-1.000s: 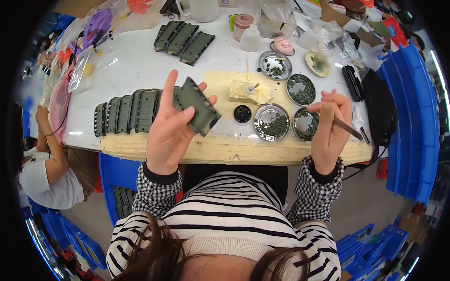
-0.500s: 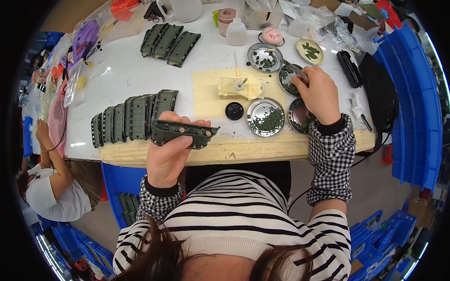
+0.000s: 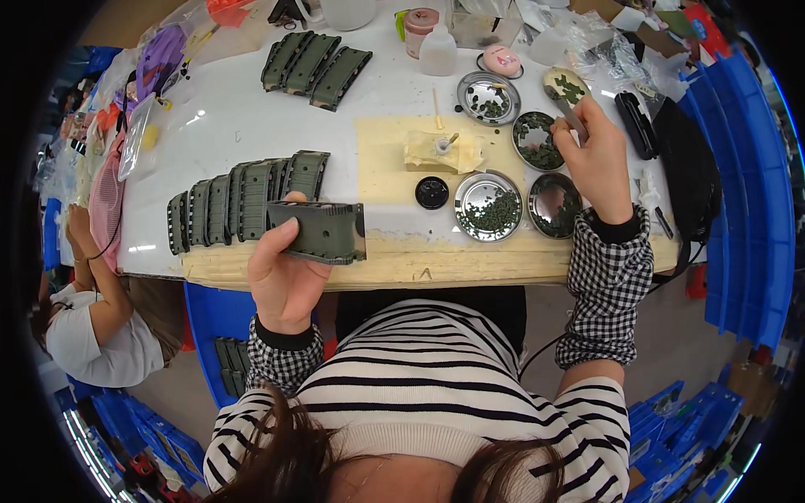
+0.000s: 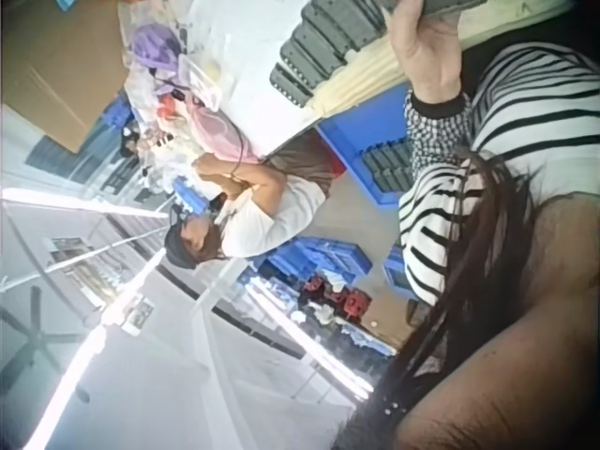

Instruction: Applying adhesive and assembling plastic toy tank components at a factory workbench.

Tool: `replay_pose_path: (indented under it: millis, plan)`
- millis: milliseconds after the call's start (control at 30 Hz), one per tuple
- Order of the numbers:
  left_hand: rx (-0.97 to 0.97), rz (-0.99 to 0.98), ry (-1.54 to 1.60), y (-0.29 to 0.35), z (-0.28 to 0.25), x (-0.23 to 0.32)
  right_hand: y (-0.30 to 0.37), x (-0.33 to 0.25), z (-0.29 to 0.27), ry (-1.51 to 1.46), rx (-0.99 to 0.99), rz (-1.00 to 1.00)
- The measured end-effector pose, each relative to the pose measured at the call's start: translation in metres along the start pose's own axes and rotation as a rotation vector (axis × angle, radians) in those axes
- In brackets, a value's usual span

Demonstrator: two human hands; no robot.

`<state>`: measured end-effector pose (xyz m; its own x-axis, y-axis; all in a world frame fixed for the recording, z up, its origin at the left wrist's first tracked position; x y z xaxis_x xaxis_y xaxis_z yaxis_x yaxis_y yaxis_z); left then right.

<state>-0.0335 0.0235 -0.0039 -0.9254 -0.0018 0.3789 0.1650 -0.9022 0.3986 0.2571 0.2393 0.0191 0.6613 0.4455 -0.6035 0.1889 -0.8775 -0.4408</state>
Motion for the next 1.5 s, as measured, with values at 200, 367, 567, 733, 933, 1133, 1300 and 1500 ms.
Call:
replay_pose_path:
  millis: [200,367,567,733,933,1133,1300,1500]
  plan:
    - [0.048,0.032,-0.181,-0.001,-0.006,-0.006,0.014,-0.025,-0.016,-0.221,0.048,0.125]
    - [-0.008,-0.063,-0.240,0.002,0.005,-0.019,0.044,-0.074,-0.019,-0.459,0.061,0.044]
    - [-0.099,-0.120,-0.356,0.004,0.002,-0.046,0.075,-0.135,-0.002,-0.462,-0.143,-0.089]
    - [-0.235,0.143,-0.641,0.008,0.003,-0.050,0.088,-0.138,0.018,-0.527,-0.215,0.005]
    - [-0.291,0.226,-0.722,0.012,0.002,-0.050,0.082,-0.145,0.023,-0.398,-0.139,-0.246]
    - [-0.300,0.254,-0.755,0.015,0.004,-0.050,0.085,-0.146,0.025,-0.369,-0.082,-0.295]
    - [-0.297,0.266,-0.772,0.015,0.004,-0.050,0.086,-0.144,0.027,-0.373,-0.040,-0.401]
    - [-0.274,0.312,-0.775,0.016,0.004,-0.052,0.091,-0.146,0.025,-0.199,-0.017,-0.563]
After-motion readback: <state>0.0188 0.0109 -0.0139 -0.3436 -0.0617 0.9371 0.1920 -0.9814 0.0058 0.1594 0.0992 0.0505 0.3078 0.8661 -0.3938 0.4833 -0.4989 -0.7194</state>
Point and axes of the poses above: each hand's wrist, its own y-axis away from the middle knuckle, its own z-axis out of the palm, x = y × z, the point moved 4 cm from there along -y, towards the middle knuckle, and after that the axes turned 9 degrees about x, right-handed, at the moved point
